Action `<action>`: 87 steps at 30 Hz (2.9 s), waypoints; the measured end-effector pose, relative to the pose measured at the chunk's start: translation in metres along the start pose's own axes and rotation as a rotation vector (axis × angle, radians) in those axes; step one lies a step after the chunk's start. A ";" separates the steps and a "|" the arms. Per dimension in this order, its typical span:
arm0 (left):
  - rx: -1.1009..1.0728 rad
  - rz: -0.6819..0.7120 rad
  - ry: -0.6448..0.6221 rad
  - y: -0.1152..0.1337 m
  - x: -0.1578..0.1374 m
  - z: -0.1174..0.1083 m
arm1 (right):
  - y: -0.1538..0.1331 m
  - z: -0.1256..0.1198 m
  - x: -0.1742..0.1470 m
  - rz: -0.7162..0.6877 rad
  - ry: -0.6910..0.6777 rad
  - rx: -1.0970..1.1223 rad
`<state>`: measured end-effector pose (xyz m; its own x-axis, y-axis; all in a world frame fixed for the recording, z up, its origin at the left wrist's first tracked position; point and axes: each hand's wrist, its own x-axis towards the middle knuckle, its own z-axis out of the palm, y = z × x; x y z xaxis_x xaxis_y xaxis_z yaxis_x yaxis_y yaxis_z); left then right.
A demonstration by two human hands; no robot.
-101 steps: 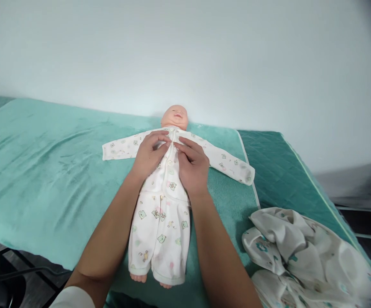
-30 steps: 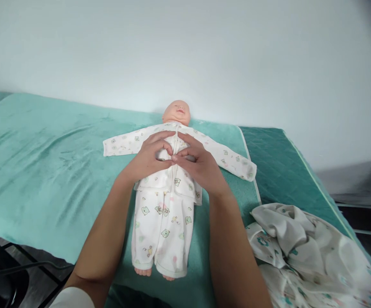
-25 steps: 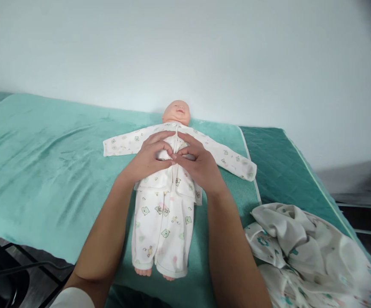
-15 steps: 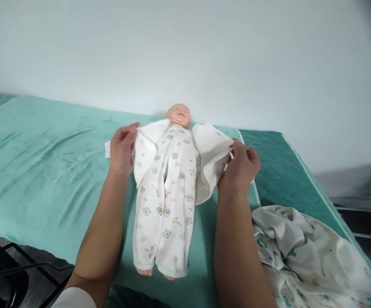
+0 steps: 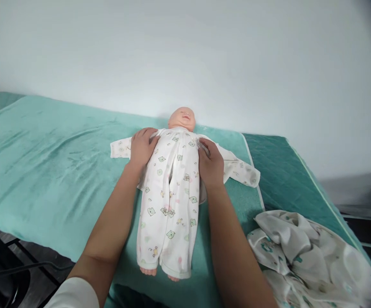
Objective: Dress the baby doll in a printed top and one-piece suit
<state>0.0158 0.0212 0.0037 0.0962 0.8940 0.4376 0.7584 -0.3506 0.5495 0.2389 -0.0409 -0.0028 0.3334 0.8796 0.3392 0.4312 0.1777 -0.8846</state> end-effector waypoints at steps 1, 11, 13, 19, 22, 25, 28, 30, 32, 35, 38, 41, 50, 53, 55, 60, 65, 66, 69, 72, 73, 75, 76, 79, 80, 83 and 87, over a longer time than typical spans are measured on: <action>0.037 -0.013 -0.032 -0.001 0.004 0.000 | 0.003 0.001 0.006 -0.015 -0.013 -0.037; 0.280 -0.284 -0.010 -0.010 0.015 -0.004 | 0.028 -0.009 0.047 -0.146 -0.154 -0.518; 0.292 -0.369 -0.002 -0.015 0.016 -0.007 | 0.040 -0.022 0.051 -0.119 -0.159 -0.545; 0.261 -0.434 -0.031 -0.017 0.016 -0.014 | 0.042 -0.038 0.046 -0.132 0.039 -0.394; 0.241 -0.439 -0.049 -0.013 0.015 -0.014 | 0.001 -0.015 0.039 -0.310 -0.001 -0.306; 0.233 -0.431 -0.073 -0.011 0.015 -0.014 | -0.048 0.025 0.044 -0.361 -0.333 -0.333; 0.238 -0.418 -0.078 -0.012 0.015 -0.014 | -0.084 0.069 0.059 -0.369 -0.675 -0.629; 0.234 -0.415 -0.084 -0.014 0.015 -0.014 | -0.098 0.096 0.066 -0.382 -0.871 -0.826; 0.231 -0.412 -0.097 -0.015 0.015 -0.014 | -0.103 0.117 0.068 -0.410 -0.935 -0.941; 0.243 -0.394 -0.103 -0.015 0.015 -0.014 | -0.104 0.136 0.066 -0.430 -0.922 -1.018; 0.259 -0.386 -0.094 -0.015 0.015 -0.014 | -0.103 0.137 0.067 -0.439 -0.962 -1.062; 0.256 -0.399 -0.078 -0.015 0.014 -0.016 | -0.105 0.124 0.073 -0.494 -0.973 -1.067; 0.231 -0.395 0.040 -0.031 -0.001 -0.021 | -0.112 0.057 0.093 -0.439 -0.827 -1.113; 0.255 -0.444 -0.014 -0.032 -0.007 -0.022 | -0.114 0.047 0.094 -0.406 -0.785 -1.117; 0.280 -0.435 0.011 -0.026 -0.010 -0.022 | -0.114 0.049 0.090 -0.421 -0.778 -1.100; 0.418 -0.174 0.008 -0.008 -0.006 -0.016 | -0.111 0.078 0.073 -0.528 -0.816 -1.047; 0.432 -0.098 -0.155 -0.008 0.002 -0.006 | -0.106 0.096 0.071 -0.487 -0.872 -0.989; 0.445 -0.108 -0.162 -0.009 0.003 -0.006 | -0.104 0.094 0.072 -0.463 -0.863 -0.943; 0.476 -0.142 -0.149 -0.012 0.002 -0.009 | -0.095 0.071 0.073 -0.389 -0.773 -0.768; 0.479 -0.184 -0.136 -0.012 -0.001 -0.012 | -0.072 0.034 0.065 -0.296 -0.603 -0.540; 0.478 -0.198 -0.136 -0.012 -0.002 -0.012 | -0.060 0.021 0.061 -0.255 -0.520 -0.465; 0.479 -0.229 -0.126 -0.012 -0.004 -0.013 | -0.032 0.001 0.051 -0.185 -0.323 -0.363; 0.483 -0.244 -0.117 -0.012 -0.005 -0.013 | -0.018 -0.006 0.045 -0.159 -0.268 -0.358; 0.499 -0.274 -0.098 -0.013 -0.006 -0.011 | 0.019 -0.020 0.031 -0.171 -0.167 -0.502; 0.498 -0.275 -0.095 -0.014 -0.006 -0.011 | 0.026 -0.024 0.029 -0.177 -0.150 -0.571; 0.440 -0.263 -0.082 -0.015 -0.008 -0.010 | 0.039 -0.037 0.031 -0.081 -0.112 -0.715; 0.223 -0.201 -0.013 -0.001 -0.012 -0.015 | 0.046 -0.048 0.040 0.096 -0.081 -0.718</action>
<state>0.0043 0.0061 0.0088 -0.0632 0.9433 0.3258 0.8856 -0.0975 0.4541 0.3118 -0.0189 -0.0144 0.3461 0.9117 0.2214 0.8562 -0.2104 -0.4718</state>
